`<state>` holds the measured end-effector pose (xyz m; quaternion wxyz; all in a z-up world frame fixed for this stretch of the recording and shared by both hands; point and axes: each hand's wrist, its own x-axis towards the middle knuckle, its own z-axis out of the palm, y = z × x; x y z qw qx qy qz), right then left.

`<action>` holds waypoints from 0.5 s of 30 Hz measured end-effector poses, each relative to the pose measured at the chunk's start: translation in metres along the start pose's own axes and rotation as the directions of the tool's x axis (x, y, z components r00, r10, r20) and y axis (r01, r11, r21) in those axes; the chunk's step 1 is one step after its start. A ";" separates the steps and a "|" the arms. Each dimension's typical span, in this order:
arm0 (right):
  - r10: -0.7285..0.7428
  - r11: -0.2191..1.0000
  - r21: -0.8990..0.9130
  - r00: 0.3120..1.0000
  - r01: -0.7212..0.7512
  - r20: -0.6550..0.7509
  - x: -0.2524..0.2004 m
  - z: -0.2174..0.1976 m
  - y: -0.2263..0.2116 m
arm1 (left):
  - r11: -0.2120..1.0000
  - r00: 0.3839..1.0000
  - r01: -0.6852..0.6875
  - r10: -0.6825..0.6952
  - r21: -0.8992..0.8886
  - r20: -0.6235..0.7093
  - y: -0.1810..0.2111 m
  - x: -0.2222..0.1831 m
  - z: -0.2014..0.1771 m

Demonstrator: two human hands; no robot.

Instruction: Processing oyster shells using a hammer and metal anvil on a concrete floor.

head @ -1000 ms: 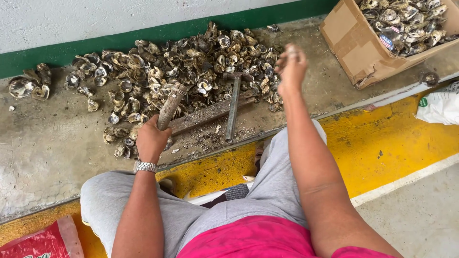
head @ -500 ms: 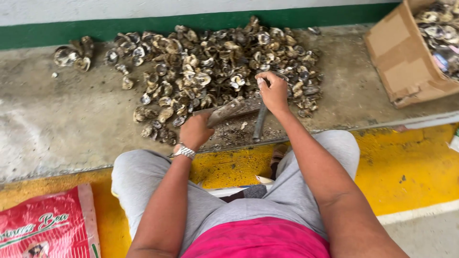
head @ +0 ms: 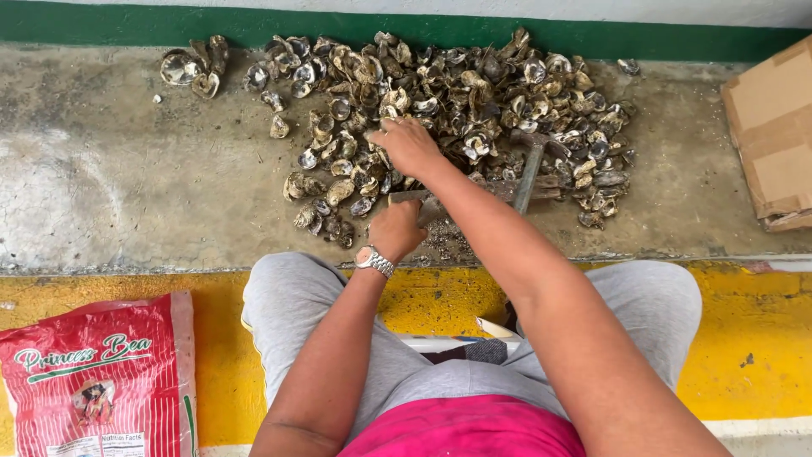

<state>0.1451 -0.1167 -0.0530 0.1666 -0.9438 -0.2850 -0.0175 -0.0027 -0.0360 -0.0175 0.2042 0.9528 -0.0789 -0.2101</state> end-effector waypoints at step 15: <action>0.555 0.716 0.551 0.828 -0.429 -0.076 -0.077 -0.087 0.028 | 1.000 0.996 0.027 -0.026 -0.002 0.089 0.001 -0.002 -0.017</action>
